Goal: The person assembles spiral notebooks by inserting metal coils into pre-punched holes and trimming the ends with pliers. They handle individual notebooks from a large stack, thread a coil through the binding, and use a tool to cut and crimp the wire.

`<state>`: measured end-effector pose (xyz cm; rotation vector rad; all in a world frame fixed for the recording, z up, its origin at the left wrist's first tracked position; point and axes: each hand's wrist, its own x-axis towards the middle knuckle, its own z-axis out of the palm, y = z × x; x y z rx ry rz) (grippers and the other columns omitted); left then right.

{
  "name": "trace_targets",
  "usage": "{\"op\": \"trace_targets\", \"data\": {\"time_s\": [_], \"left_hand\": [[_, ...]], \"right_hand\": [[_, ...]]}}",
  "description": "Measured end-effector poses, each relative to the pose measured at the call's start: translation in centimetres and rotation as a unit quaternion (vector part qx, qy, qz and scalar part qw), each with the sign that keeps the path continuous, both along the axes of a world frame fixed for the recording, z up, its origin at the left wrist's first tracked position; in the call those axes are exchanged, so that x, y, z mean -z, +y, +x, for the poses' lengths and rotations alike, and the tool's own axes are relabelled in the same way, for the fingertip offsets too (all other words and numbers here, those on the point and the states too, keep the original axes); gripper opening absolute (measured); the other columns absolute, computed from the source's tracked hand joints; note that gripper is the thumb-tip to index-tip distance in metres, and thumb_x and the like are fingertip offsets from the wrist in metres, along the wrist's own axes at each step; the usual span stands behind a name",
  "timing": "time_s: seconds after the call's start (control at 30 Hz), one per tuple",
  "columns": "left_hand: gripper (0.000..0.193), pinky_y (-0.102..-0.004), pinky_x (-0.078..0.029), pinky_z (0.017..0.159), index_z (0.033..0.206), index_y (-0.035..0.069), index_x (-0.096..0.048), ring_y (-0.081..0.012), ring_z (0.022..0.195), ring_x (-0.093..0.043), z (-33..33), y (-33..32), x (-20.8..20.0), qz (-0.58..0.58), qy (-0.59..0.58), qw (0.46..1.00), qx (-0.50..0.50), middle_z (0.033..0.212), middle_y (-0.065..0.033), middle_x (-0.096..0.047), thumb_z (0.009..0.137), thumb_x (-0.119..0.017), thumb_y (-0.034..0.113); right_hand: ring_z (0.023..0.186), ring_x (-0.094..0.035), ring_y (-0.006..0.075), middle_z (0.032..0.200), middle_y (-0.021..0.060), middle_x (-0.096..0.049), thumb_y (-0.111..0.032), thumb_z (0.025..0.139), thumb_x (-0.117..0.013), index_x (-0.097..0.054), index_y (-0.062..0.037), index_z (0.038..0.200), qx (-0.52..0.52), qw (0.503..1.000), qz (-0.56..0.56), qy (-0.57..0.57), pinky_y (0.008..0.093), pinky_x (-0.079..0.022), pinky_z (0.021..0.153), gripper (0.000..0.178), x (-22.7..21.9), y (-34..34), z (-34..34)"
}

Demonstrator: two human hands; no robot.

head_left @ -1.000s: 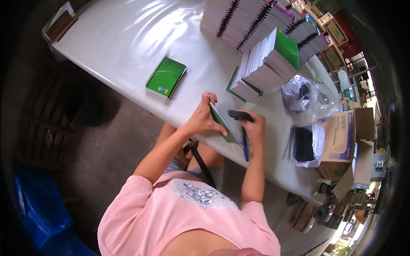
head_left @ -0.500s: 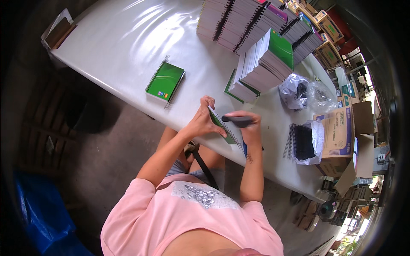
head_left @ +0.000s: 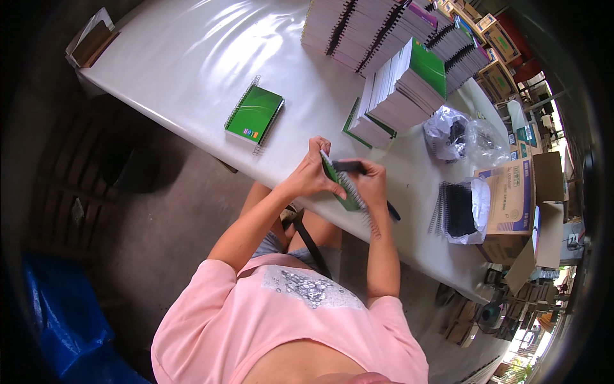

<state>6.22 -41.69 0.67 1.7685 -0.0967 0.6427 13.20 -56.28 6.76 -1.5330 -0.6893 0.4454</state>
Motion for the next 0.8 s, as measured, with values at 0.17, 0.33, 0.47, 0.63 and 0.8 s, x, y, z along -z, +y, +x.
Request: {"op": "trace_targets", "data": {"time_s": [0.17, 0.33, 0.47, 0.63, 0.8], "left_hand": [[0.102, -0.0321, -0.034, 0.082, 0.100, 0.006, -0.020, -0.0233, 0.088, -0.035, 0.1, 0.3, 0.7, 0.005, -0.019, 1.000, -0.009, 0.094, -0.0105, -0.030, 0.038, -0.093, 0.041], [0.102, -0.0328, -0.033, 0.083, 0.100, 0.006, -0.020, -0.0233, 0.089, -0.033, 0.4, 0.4, 1.3, -0.033, -0.019, 0.999, 0.001, 0.093, -0.0101, -0.028, 0.037, -0.093, 0.041], [0.100, -0.0329, -0.034, 0.085, 0.100, 0.007, -0.019, -0.0238, 0.090, -0.034, 0.7, 0.0, 0.2, 0.015, -0.016, 1.000, 0.003, 0.094, -0.0109, -0.028, 0.040, -0.093, 0.039], [0.099, -0.0324, -0.034, 0.085, 0.100, 0.008, -0.019, -0.0237, 0.092, -0.035, 1.1, -0.8, -0.2, 0.017, -0.019, 0.999, 0.026, 0.095, -0.0111, -0.028, 0.041, -0.092, 0.038], [0.071, -0.0285, -0.036, 0.081, 0.104, 0.008, -0.026, -0.0187, 0.092, -0.038, -0.6, -0.4, -0.6, -0.011, 0.042, 0.999, 0.013, 0.097, -0.0079, -0.035, 0.065, -0.083, 0.027]], "right_hand": [[0.073, -0.060, 0.0086, 0.079, 0.0057, -0.068, 0.010, 0.076, -0.055, -0.069, 0.0034, 0.087, 0.007, 1.000, -0.016, -0.016, 0.0218, -0.048, 0.067, 0.018, -1.1, 0.6, -0.3], [0.075, -0.062, 0.0097, 0.081, 0.0060, -0.068, 0.011, 0.077, -0.055, -0.068, 0.0038, 0.085, -0.061, 0.995, 0.030, -0.068, 0.0218, -0.048, 0.072, 0.017, -1.4, 0.5, -0.6], [0.076, -0.062, 0.0095, 0.081, 0.0049, -0.068, 0.013, 0.073, -0.056, -0.068, 0.0024, 0.088, 0.029, 0.986, -0.089, -0.136, 0.0219, -0.047, 0.070, 0.023, -0.6, -0.1, 0.6], [0.074, -0.063, 0.0111, 0.081, 0.0061, -0.069, 0.006, 0.074, -0.060, -0.068, 0.0017, 0.090, 0.048, 0.991, -0.116, -0.041, 0.0242, -0.048, 0.068, 0.019, 2.0, -1.4, 1.8], [0.087, -0.064, 0.0217, 0.094, 0.0127, -0.067, 0.003, 0.072, -0.061, -0.066, -0.0033, 0.100, 0.256, 0.919, -0.200, -0.222, 0.0295, -0.048, 0.079, 0.030, 0.2, -6.2, 4.4]]}}
